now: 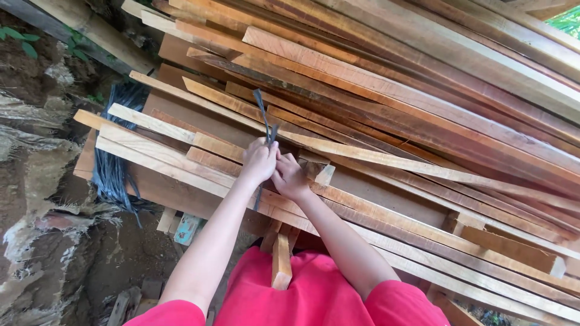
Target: Tying long strips of wood into bundles using plastic straps.
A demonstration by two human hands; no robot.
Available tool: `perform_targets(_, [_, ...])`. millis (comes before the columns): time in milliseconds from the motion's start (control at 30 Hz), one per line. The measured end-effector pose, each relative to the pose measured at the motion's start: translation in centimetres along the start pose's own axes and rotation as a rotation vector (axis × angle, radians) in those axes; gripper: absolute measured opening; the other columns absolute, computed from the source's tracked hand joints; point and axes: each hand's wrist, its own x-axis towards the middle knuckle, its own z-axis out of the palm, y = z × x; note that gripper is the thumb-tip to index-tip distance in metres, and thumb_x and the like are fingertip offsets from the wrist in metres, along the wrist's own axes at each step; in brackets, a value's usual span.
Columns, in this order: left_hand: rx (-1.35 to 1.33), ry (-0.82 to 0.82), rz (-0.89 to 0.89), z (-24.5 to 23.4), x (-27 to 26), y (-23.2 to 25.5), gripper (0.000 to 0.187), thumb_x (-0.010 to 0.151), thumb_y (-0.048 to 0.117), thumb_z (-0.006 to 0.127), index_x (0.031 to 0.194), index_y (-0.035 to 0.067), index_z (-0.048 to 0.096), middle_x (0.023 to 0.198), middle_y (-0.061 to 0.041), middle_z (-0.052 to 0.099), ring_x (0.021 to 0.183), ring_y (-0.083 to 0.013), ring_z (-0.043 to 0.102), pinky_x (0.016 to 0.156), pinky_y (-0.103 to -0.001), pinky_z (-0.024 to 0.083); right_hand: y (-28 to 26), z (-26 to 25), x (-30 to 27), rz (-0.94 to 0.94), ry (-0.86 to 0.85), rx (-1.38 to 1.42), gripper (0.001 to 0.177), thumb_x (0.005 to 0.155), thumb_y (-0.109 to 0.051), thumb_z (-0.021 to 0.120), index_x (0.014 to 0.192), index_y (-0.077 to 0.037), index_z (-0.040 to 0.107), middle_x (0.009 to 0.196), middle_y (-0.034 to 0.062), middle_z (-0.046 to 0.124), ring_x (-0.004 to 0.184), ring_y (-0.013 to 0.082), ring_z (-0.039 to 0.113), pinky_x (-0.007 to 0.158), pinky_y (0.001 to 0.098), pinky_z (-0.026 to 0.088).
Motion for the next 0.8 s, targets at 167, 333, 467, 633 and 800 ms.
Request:
perform_targets(167, [0.112,-0.121,0.01,0.9,1.3,0.3,0.056,0.108,0.054,0.028,0.078,0.024,0.064,0.109,-0.008,0.069,0.121,-0.0321,0.061,0.109,-0.052,0.04,4.5,2.3,-0.9,-0.028,0.04,-0.037,0.018,0.084,-0.018,0.075,0.073,-0.008,0.066,0.076,0.0075,0.062,0.09,0.0271,0.064,0.076,0.0348,0.055])
perform_targets(333, [-0.098,-0.044,0.108,0.0,-0.8,1.8,0.05,0.109,0.056,0.037,0.13,0.018,0.062,0.125,-0.017,0.069,0.119,-0.0404,0.064,0.105,-0.057,0.046,3.8,2.3,-1.0,0.059,-0.006,0.027,0.012,0.084,-0.01,0.066,0.072,-0.007,0.064,0.075,0.01,0.057,0.091,0.0318,0.063,0.072,0.0402,0.054])
perform_targets(467, [-0.722,0.247,0.101,-1.8,-4.3,3.2,0.075,0.109,0.033,0.052,0.161,0.0,0.009,0.15,-0.039,0.043,0.132,-0.0521,0.052,0.111,-0.062,0.043,3.0,1.6,-0.6,0.022,0.024,0.048,0.034,0.098,-0.009,0.061,0.064,-0.005,0.057,0.07,0.0131,0.061,0.087,0.0325,0.064,0.075,0.0374,0.054])
perform_targets(633, [-0.644,0.124,-0.184,0.9,-2.9,-1.0,0.08,0.099,0.044,0.07,0.152,-0.008,0.041,0.141,-0.024,0.061,0.13,-0.0299,0.061,0.11,-0.04,0.048,4.1,1.9,-1.1,0.059,0.011,0.1,0.041,0.102,-0.013,0.062,0.063,-0.006,0.053,0.067,0.0127,0.06,0.087,0.0313,0.065,0.076,0.0357,0.054])
perform_targets(800, [-0.337,0.068,-0.164,3.3,0.1,-4.6,0.026,0.093,0.042,0.071,0.11,0.023,0.077,0.101,-0.003,0.079,0.101,-0.0222,0.074,0.087,-0.037,0.059,4.1,1.7,-1.4,0.212,-0.019,0.221,0.043,0.105,-0.017,0.062,0.064,-0.006,0.056,0.073,0.0121,0.066,0.09,0.0319,0.066,0.08,0.0371,0.054])
